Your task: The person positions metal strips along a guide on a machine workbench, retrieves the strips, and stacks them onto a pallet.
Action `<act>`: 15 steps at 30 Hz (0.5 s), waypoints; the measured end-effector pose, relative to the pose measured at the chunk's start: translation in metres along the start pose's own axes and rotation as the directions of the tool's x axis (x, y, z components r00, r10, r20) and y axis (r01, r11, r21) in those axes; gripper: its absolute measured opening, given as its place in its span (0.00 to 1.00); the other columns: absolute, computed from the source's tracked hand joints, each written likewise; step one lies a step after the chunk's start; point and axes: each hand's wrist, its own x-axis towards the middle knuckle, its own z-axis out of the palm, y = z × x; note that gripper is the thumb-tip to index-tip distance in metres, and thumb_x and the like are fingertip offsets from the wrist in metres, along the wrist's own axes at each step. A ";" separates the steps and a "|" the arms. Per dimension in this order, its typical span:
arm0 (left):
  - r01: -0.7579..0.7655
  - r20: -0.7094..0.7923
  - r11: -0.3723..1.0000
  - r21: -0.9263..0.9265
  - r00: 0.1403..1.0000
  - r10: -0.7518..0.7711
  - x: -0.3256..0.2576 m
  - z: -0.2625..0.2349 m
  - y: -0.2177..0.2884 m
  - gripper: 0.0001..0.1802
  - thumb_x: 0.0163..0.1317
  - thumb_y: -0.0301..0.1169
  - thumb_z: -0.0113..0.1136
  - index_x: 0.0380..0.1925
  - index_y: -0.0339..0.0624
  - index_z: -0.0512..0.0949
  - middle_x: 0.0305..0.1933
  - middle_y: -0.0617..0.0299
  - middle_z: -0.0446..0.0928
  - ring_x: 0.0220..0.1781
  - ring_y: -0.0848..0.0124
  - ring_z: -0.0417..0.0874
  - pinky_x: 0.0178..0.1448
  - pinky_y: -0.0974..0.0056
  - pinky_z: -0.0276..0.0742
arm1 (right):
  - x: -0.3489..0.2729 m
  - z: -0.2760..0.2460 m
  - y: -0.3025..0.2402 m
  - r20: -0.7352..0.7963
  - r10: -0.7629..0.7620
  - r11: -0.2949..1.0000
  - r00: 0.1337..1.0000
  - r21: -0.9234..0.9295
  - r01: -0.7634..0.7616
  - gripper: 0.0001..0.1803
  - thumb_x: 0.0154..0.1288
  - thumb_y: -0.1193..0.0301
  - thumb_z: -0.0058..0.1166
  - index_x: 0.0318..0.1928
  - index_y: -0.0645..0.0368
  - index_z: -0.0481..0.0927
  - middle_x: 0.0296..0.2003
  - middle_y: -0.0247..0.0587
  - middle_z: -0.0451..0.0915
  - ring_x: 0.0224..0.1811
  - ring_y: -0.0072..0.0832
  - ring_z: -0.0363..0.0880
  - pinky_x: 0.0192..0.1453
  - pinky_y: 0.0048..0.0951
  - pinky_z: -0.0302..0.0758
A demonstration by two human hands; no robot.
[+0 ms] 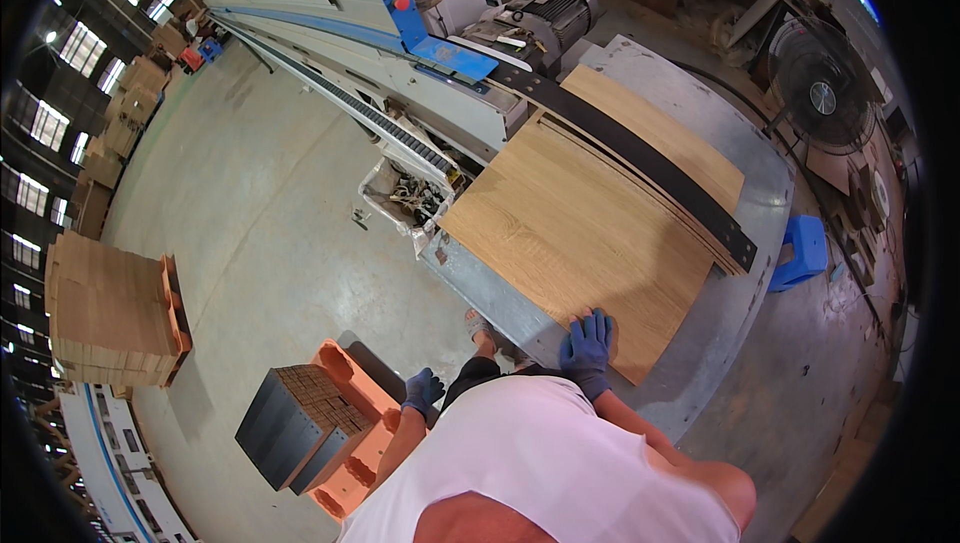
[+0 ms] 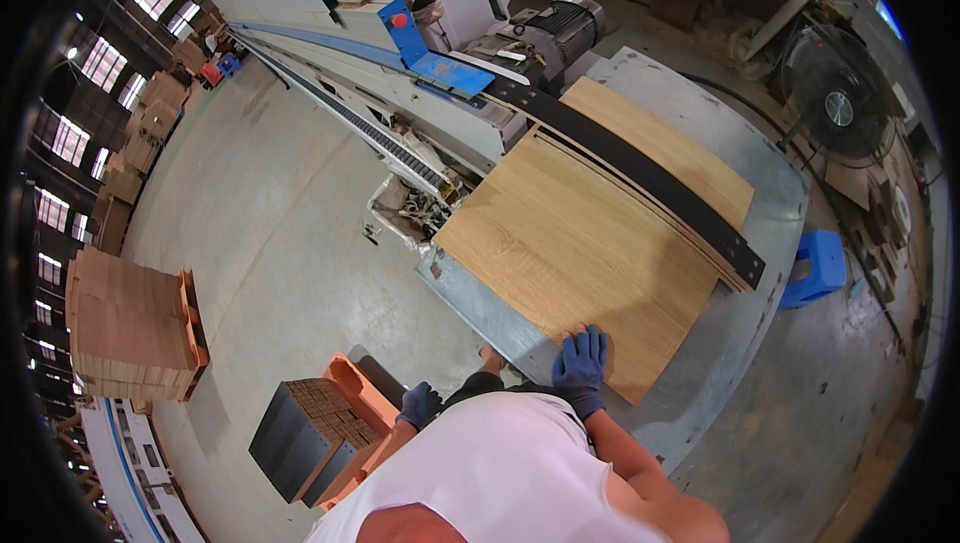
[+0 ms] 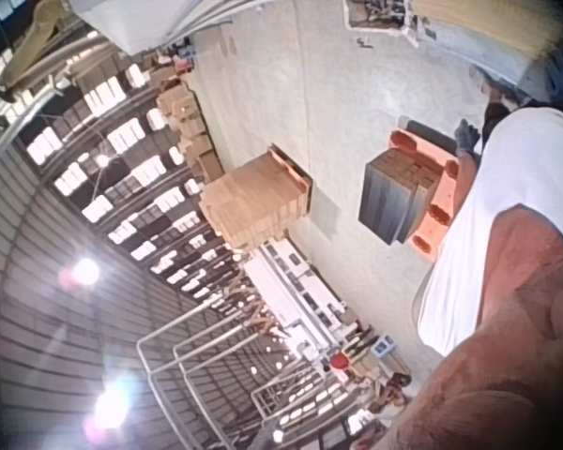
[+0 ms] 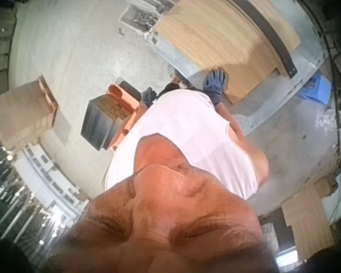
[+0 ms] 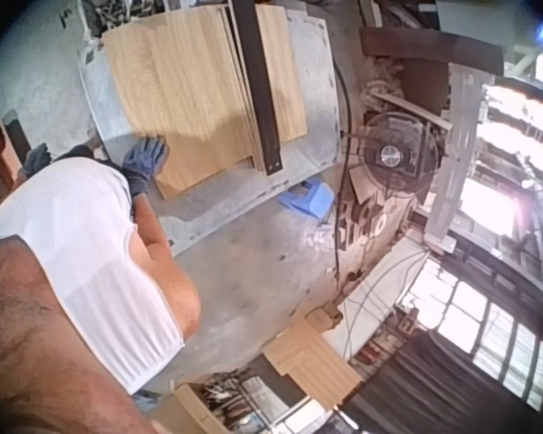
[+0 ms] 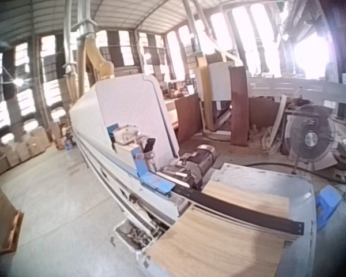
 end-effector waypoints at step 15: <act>-0.022 0.241 0.998 0.058 0.971 0.007 0.026 -0.023 -0.004 0.10 0.57 0.38 0.45 0.20 0.50 0.64 0.20 0.56 0.62 0.26 0.54 0.65 0.30 0.50 0.59 | 0.034 -0.030 0.021 -0.062 0.113 0.987 0.992 0.123 -0.105 0.18 0.55 0.72 0.53 0.48 0.64 0.76 0.52 0.58 0.73 0.60 0.56 0.67 0.66 0.51 0.62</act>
